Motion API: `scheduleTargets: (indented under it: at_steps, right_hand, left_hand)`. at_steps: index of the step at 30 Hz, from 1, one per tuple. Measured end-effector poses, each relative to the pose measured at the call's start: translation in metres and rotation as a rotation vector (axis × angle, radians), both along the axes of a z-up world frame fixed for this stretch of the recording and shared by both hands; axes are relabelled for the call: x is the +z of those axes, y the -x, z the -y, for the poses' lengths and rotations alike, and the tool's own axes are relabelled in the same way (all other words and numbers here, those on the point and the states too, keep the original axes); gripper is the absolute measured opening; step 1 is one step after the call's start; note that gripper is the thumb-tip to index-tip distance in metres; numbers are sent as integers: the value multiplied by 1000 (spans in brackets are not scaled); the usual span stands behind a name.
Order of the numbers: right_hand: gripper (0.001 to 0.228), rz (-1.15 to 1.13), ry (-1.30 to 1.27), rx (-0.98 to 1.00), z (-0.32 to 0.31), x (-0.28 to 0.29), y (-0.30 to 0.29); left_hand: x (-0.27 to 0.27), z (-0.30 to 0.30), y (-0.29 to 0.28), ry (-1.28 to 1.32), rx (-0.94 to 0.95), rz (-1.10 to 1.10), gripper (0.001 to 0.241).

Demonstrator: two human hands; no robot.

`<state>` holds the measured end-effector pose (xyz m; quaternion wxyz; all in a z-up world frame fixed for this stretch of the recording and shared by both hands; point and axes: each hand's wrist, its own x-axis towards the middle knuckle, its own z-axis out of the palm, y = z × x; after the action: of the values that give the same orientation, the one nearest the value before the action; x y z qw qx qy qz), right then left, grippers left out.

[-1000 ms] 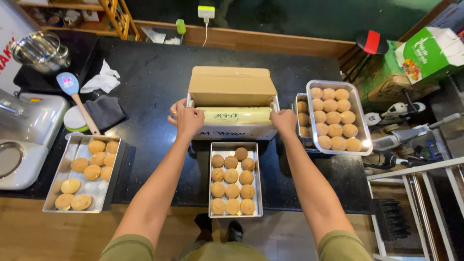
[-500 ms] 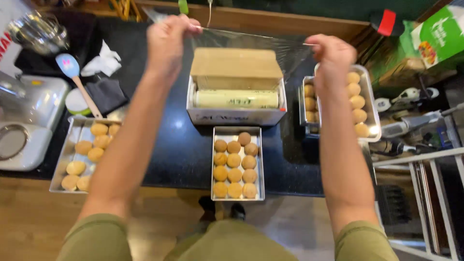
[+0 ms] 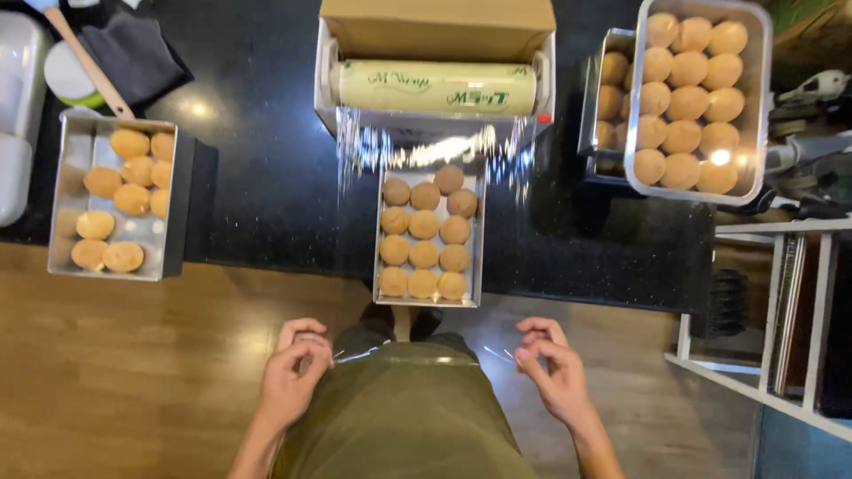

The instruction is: Wrapping metal trays filled with round pastries using a roll of plastic wrap.

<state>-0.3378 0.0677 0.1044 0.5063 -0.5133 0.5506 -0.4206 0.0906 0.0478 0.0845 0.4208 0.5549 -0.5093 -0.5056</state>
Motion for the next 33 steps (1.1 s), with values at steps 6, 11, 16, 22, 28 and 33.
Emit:
scheduleTargets:
  at_steps: [6, 11, 16, 22, 28, 33]
  right_hand:
    - [23, 10, -354, 90, 5, -110, 17]
    - [25, 33, -603, 93, 41, -132, 14]
    - [27, -14, -801, 52, 80, -120, 9]
    - [27, -101, -867, 25, 111, -122, 3]
    - [27, -94, -851, 22, 130, -136, -10]
    - [35, 26, -810, 35, 122, -158, -10]
  left_hand:
    - [-57, 32, -3, -190, -218, 131, 19]
    - [-56, 77, 14, -306, -368, 494, 27]
    - [-42, 111, 31, -112, -383, 880, 27]
    - [-35, 145, 38, -350, -422, 640, 31]
    - [-80, 170, 29, -546, -451, 353, 30]
    - [-167, 167, 28, -629, -511, -5, 35]
